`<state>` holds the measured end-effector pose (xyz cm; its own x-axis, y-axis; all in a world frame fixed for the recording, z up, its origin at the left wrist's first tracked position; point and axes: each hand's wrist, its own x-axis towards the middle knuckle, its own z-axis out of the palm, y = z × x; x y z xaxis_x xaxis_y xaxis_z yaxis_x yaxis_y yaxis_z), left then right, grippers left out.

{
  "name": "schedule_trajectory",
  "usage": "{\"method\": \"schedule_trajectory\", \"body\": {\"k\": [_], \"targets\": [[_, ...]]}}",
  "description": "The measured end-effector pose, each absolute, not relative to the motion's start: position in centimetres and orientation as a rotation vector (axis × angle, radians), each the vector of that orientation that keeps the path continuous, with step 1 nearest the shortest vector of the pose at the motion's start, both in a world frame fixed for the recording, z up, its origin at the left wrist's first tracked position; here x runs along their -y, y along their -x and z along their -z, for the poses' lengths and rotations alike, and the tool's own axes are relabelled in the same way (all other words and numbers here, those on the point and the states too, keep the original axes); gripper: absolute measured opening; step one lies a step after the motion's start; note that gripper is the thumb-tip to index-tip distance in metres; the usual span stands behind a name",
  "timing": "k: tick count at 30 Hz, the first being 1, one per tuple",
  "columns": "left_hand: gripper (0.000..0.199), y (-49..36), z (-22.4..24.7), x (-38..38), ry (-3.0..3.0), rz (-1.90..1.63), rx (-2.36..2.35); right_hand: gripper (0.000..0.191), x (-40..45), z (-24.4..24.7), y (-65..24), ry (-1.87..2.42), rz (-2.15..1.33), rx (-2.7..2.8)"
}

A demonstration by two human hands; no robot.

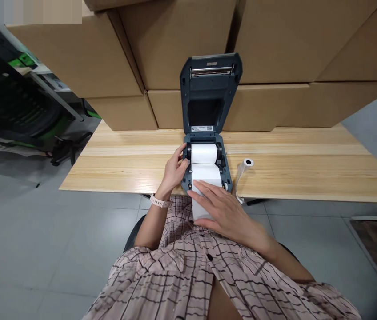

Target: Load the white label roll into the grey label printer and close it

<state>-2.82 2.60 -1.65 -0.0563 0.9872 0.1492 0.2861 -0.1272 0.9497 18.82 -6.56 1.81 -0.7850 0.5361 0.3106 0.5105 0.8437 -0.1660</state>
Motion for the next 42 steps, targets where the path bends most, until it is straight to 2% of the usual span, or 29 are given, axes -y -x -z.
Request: {"method": "schedule_trajectory", "body": {"k": [3, 6, 10, 16, 20, 24, 32, 42], "targets": [[0.065, 3.1, 1.6, -2.8, -1.601, -1.194, -1.395, 0.07, 6.3, -1.5, -18.5, 0.796, -0.113, 2.627], [0.071, 3.5, 1.0, -3.2, -1.844, -1.102, -1.37, 0.055, 5.7, -1.4, -18.5, 0.783, -0.203, 2.561], [0.079, 4.0, -0.9, -4.2, -2.333, -0.791, -1.271, 0.043, 5.3, -1.4, -18.3, 0.823, -0.274, 2.476], [0.084, 4.0, -4.2, -6.4, -2.633, -0.224, -1.127, 0.041, 5.7, -1.3, -18.1, 0.837, -0.337, 2.452], [0.09, 3.3, -5.5, -7.8, -2.673, -0.044, -1.059, 0.041, 5.6, -1.3, -18.1, 0.834, -0.352, 2.45], [0.105, 2.7, -6.5, -8.8, -2.679, 0.125, -0.995, 0.039, 5.4, -1.2, -18.1, 0.831, -0.341, 2.443], [0.115, 2.4, -6.9, -9.4, -2.679, 0.263, -0.985, 0.04, 5.5, -0.9, -18.1, 0.813, -0.302, 2.449], [0.115, 2.5, -6.9, -9.1, -2.647, 0.258, -1.0, 0.044, 5.2, -1.1, -18.3, 0.818, -0.414, 2.399]]}}
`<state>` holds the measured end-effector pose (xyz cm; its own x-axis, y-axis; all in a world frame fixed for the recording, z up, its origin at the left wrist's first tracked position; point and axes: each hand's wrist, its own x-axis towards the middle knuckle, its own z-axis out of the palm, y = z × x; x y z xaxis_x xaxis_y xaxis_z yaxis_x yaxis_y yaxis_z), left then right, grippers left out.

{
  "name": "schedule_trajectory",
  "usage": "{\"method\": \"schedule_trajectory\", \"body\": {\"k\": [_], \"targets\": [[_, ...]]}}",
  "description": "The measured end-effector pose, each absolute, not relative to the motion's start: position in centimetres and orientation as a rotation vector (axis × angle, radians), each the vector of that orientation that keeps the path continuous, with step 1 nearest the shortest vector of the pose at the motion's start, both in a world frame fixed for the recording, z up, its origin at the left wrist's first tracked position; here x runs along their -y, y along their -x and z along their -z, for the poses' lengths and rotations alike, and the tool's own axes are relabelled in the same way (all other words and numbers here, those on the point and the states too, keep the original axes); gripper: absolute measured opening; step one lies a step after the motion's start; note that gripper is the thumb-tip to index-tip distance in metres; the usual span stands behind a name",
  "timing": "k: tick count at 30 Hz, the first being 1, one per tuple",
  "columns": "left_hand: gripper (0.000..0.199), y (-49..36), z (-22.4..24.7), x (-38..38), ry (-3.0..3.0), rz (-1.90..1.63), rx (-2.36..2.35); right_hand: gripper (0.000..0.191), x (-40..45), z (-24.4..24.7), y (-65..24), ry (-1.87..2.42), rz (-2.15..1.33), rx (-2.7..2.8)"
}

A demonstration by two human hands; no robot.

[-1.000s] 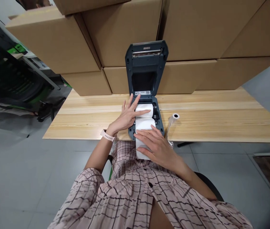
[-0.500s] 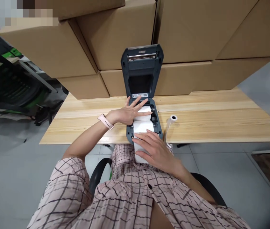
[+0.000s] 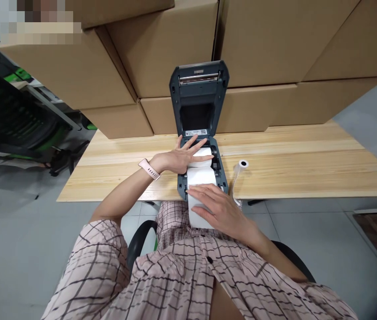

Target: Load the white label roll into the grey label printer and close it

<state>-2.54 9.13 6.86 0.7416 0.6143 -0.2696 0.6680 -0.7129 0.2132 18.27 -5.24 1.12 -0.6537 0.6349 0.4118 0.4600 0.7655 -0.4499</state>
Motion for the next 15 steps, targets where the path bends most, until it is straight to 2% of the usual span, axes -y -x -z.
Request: {"method": "schedule_trajectory", "body": {"k": [8, 15], "targets": [[0.108, 2.7, -6.3, -9.4, -2.63, 0.2, -0.982, 0.045, 5.9, -1.1, -17.7, 0.998, -0.206, 2.477], [0.111, 2.7, -6.5, -9.3, -2.64, 0.198, -0.979, 0.061, 6.3, -1.3, -17.5, 1.032, -0.164, 2.571]]}}
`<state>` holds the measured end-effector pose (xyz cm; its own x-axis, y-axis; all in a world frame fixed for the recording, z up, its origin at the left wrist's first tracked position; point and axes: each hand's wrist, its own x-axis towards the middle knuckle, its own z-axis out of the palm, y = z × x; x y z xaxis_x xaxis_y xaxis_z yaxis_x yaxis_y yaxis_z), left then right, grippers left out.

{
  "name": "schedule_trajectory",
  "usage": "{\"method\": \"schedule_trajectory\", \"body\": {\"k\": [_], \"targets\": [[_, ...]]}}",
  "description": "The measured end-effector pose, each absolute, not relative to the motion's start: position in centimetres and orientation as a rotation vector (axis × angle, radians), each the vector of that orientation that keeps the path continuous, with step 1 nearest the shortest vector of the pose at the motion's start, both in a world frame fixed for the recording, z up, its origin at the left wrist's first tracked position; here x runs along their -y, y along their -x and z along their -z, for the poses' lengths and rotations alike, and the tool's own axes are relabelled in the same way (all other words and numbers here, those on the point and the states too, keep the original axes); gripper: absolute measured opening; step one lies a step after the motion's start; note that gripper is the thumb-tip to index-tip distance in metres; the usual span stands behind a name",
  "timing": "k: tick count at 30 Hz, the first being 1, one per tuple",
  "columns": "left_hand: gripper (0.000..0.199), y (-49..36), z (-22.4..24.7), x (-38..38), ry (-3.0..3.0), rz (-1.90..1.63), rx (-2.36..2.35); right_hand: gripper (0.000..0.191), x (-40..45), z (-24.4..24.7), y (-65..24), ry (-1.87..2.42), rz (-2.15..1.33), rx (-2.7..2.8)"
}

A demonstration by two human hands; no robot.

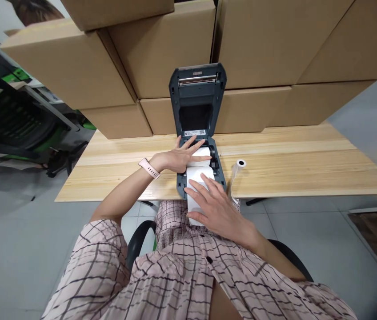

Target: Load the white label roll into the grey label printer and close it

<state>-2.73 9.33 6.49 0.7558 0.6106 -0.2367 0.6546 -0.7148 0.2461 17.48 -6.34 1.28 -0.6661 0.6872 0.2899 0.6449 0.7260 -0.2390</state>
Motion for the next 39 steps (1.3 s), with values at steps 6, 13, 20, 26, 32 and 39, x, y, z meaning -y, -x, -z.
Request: {"method": "schedule_trajectory", "body": {"k": [6, 13, 20, 26, 32, 39], "targets": [[0.113, 2.7, -6.5, -9.3, -2.629, 0.192, -0.992, 0.07, 6.2, -1.3, -17.4, 1.068, -0.129, 2.602], [0.111, 2.5, -6.6, -9.0, -2.631, 0.264, -1.033, 0.063, 6.1, -1.3, -17.8, 1.053, -0.025, 2.58], [0.092, 3.2, -5.9, -8.2, -2.583, -0.038, -1.101, 0.063, 6.4, -1.0, -17.9, 1.06, -0.099, 2.577], [0.08, 3.8, -2.5, -0.8, -2.156, -0.891, -1.267, 0.045, 5.2, -3.7, -21.8, 0.692, -0.46, 2.258], [0.101, 2.4, 1.9, 5.8, -1.328, -1.046, -1.261, 0.037, -7.9, -9.7, -25.0, 0.943, -0.348, 1.558], [0.108, 2.0, 0.8, 6.6, -1.147, -1.087, -1.192, 0.069, -21.7, -9.7, -22.1, 1.036, -0.852, 1.447]]}}
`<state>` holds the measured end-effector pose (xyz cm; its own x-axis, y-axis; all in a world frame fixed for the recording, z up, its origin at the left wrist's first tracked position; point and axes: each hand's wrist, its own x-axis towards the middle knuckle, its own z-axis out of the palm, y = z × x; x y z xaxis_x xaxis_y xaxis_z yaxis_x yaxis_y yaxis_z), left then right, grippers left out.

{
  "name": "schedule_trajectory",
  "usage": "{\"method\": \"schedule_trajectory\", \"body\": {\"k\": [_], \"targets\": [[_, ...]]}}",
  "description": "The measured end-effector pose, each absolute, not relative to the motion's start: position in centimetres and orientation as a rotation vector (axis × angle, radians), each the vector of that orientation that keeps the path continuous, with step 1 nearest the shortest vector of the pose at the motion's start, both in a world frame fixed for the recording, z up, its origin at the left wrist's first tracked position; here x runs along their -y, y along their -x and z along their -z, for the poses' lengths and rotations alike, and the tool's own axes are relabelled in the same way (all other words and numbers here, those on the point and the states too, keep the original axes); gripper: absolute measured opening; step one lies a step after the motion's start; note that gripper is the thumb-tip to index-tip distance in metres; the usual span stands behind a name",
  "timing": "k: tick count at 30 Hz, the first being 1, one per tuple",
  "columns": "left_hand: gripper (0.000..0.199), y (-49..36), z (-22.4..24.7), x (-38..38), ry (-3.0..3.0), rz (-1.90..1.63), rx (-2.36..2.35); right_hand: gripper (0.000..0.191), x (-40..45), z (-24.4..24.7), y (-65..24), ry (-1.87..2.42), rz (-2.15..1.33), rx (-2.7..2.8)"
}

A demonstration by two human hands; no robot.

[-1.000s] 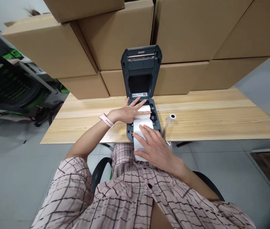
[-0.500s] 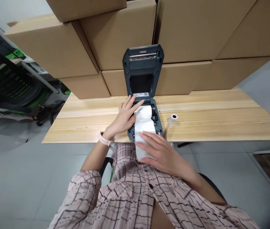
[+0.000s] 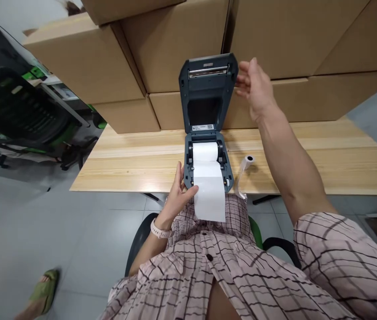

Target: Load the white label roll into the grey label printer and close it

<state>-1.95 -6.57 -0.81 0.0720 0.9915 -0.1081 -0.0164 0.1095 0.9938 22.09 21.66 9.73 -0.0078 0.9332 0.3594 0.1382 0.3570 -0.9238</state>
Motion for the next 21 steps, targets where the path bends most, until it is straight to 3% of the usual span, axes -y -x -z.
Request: {"method": "schedule_trajectory", "body": {"k": [4, 6, 13, 17, 21], "targets": [[0.109, 2.3, 1.5, 6.5, -1.149, -1.096, -1.174, 0.119, -21.5, -10.0, -20.6, 1.045, -0.953, 1.662], [0.109, 2.7, 2.3, 6.3, -1.163, -1.14, -1.145, 0.124, -19.4, -9.8, -20.3, 1.02, -0.841, 1.705], [0.088, 4.4, 2.3, 4.9, -1.171, -1.492, -1.112, 0.084, -5.6, -4.1, -21.5, 0.692, -0.731, 1.903], [0.094, 2.7, 0.5, 3.8, -1.253, -1.489, -1.183, 0.053, -1.4, -1.6, -21.5, 0.765, -0.597, 1.967], [0.099, 0.6, 0.1, 3.1, -1.178, -1.398, -1.15, 0.041, -0.9, -0.9, -20.7, 0.759, -0.574, 1.899]]}}
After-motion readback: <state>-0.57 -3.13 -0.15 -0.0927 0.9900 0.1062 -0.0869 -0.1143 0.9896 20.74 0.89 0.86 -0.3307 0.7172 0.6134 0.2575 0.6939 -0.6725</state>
